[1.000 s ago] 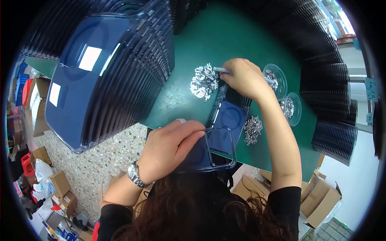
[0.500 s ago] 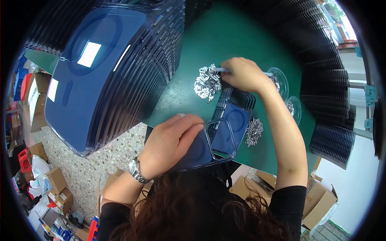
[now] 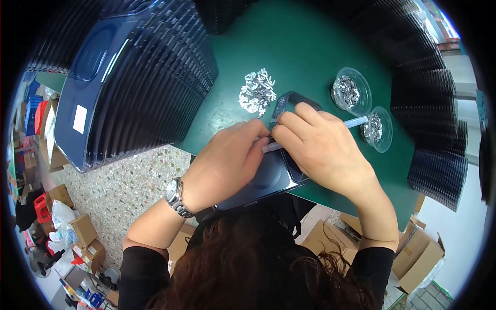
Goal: Assembling magnetic components and rings onto phone cases in a factory setting.
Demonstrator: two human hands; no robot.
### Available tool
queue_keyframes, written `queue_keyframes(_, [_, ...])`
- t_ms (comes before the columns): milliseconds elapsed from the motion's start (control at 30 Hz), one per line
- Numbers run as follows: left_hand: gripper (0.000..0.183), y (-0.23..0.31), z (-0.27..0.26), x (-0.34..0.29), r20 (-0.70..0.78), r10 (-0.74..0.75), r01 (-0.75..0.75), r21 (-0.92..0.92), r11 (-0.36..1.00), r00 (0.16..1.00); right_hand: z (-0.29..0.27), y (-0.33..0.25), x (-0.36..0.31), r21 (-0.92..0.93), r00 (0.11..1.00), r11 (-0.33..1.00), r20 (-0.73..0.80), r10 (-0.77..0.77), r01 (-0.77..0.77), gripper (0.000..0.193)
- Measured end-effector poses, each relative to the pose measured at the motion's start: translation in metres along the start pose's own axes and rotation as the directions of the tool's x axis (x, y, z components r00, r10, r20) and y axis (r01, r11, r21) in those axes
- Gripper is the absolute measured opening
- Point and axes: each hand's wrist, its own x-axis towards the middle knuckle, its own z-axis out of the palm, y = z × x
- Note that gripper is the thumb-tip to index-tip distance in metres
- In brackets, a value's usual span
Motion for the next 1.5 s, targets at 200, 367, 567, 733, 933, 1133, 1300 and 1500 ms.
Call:
queue_keyframes(200, [0.008, 0.007, 0.011, 0.006, 0.042, 0.029, -0.029, 0.014, 0.999, 0.999, -0.001, 0.004, -0.019, 0.035, 0.997, 0.997, -0.031, 0.071, -0.07, 0.015])
queue_keyframes(367, [0.006, 0.014, 0.013, 0.009, 0.043, 0.043, -0.049, 0.148, 0.988, 0.998, 0.0, 0.006, -0.027, 0.052, 0.993, 0.993, -0.033, 0.111, -0.109, 0.017])
queue_keyframes(567, [0.006, 0.021, 0.019, 0.008, 0.062, 0.086, -0.1, 0.291, 0.952, 0.994, -0.014, 0.004, -0.046, 0.159, 0.976, 0.967, -0.049, 0.211, -0.2, 0.024])
queue_keyframes(733, [0.006, 0.029, 0.023, 0.008, 0.084, 0.135, -0.157, 0.371, 0.915, 0.987, -0.017, -0.013, -0.054, 0.003, 0.955, 0.956, 0.05, 0.292, -0.293, 0.03])
queue_keyframes(933, [0.008, 0.042, 0.021, 0.024, 0.045, 0.197, -0.196, 0.45, 0.871, 0.979, -0.007, -0.014, -0.056, -0.034, 0.918, 0.927, -0.153, 0.365, -0.374, 0.014])
queue_keyframes(1133, [0.008, 0.078, -0.005, 0.02, 0.067, 0.216, -0.224, 0.417, 0.881, 0.974, -0.004, 0.002, -0.059, -0.111, 0.875, 0.968, -0.459, 0.152, -0.226, 0.027])
queue_keyframes(1300, [0.032, 0.085, -0.037, 0.026, 0.25, 0.313, -0.318, -0.024, 0.948, 0.916, -0.008, 0.007, -0.079, -0.212, 0.752, 0.967, -0.658, -0.035, -0.14, 0.035])
queue_keyframes(1500, [0.052, 0.094, -0.037, 0.022, 0.502, -0.172, 0.297, -0.18, 0.938, 0.847, -0.007, 0.013, -0.078, -0.27, 0.662, 0.95, -0.743, -0.1, -0.16, 0.032])
